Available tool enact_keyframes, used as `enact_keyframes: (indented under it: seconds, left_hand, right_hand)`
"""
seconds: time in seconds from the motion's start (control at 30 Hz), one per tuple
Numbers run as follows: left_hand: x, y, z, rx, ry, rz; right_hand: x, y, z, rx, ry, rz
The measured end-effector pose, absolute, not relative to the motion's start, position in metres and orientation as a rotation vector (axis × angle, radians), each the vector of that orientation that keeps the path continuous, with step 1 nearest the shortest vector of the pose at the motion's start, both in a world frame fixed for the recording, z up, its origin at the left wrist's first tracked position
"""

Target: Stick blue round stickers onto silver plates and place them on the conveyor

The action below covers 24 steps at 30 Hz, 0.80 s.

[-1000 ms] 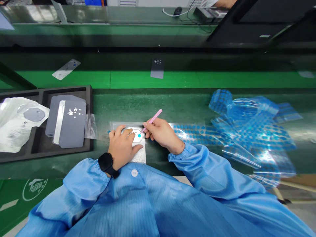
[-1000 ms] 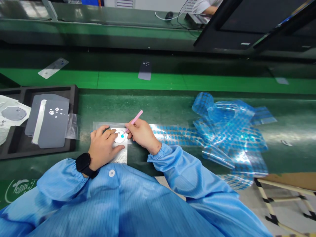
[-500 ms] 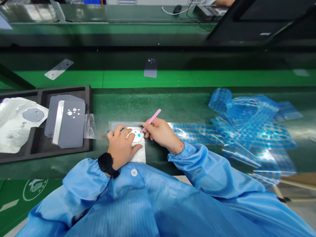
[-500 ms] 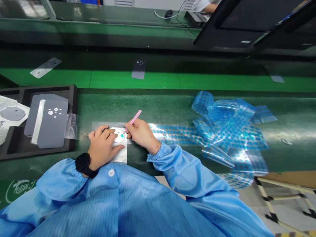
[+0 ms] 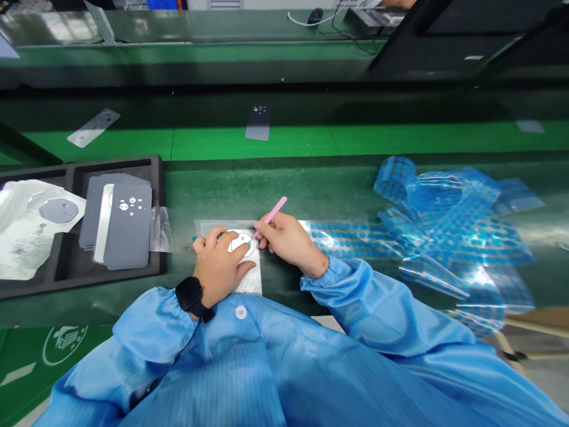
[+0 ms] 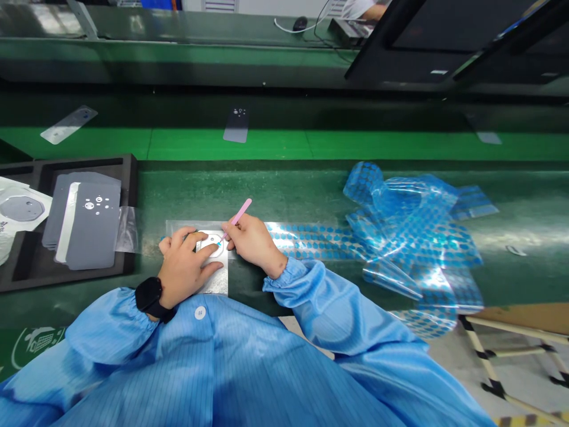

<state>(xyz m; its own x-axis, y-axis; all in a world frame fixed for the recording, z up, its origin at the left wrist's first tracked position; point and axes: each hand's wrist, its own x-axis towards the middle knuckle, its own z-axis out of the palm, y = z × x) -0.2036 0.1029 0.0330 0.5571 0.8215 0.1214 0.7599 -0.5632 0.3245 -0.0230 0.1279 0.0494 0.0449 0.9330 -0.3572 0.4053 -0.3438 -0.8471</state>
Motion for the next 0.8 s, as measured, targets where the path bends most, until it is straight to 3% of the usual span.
enact_keyframes:
  seconds: [0.2, 0.43, 0.6, 0.8]
  left_hand:
    - [-0.203, 0.105, 0.033, 2.549, 1.314, 0.396]
    - [-0.201, 0.106, 0.033, 2.521, 1.308, 0.398]
    - [-0.200, 0.105, 0.030, 2.495, 1.349, 0.411]
    - [-0.200, 0.105, 0.029, 2.465, 1.371, 0.433]
  right_hand:
    - [-0.023, 0.128, 0.054, -1.820, -1.360, 1.282]
    - [-0.010, 0.105, 0.058, -1.507, -1.959, 0.474]
    - [-0.018, 0.089, 0.052, -1.509, -2.554, 0.394]
    - [-0.022, 0.087, 0.052, -1.588, -2.728, 0.252]
